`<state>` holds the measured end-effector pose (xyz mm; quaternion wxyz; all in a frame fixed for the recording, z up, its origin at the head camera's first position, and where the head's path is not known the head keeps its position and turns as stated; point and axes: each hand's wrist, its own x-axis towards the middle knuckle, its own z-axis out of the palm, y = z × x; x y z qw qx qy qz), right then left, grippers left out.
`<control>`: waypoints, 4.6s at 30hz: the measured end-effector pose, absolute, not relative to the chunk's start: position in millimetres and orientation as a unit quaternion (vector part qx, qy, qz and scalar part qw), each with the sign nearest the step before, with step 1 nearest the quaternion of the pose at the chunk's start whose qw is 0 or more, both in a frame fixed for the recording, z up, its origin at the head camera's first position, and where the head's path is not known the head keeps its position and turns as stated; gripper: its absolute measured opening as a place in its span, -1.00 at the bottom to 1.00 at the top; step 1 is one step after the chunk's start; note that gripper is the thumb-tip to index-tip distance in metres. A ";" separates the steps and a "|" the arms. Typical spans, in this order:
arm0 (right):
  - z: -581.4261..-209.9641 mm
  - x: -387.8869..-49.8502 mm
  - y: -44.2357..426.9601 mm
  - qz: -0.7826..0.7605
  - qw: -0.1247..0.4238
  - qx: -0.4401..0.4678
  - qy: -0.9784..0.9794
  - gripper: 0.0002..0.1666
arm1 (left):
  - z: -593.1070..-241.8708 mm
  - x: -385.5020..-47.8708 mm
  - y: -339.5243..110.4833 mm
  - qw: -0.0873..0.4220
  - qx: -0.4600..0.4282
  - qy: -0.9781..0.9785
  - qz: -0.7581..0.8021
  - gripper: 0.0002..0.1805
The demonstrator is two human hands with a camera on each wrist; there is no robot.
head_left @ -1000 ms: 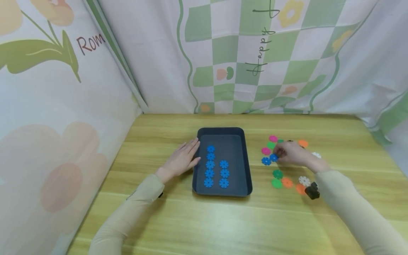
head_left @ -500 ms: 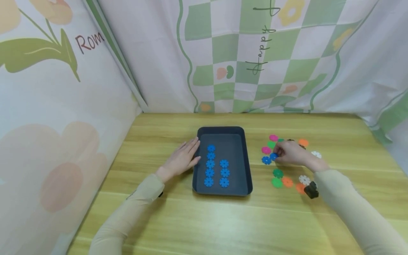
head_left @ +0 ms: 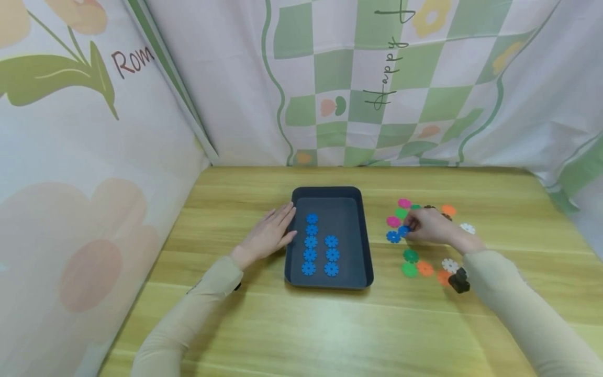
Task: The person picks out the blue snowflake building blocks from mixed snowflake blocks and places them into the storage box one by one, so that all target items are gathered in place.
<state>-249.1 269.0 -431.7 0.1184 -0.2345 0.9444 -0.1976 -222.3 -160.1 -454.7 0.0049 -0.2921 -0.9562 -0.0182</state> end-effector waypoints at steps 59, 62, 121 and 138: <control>-398.4 -274.8 149.8 -0.205 0.104 -0.331 0.915 -0.69 | -453.0 -222.5 -159.9 0.008 -0.295 -0.955 -0.012 -0.27; -400.8 -277.0 136.2 -0.194 0.116 -0.348 0.910 -0.70 | -453.1 -222.4 -160.2 0.009 -0.295 -0.955 -0.012 -0.27; -387.2 -261.9 193.9 -0.225 0.091 -0.306 0.921 -0.72 | -451.8 -221.1 -158.5 -0.002 -0.293 -0.956 -0.019 -0.27; -423.0 -242.2 247.6 -0.209 0.121 -0.313 0.919 -0.76 | -451.9 -221.1 -158.5 0.006 -0.294 -0.955 -0.018 -0.27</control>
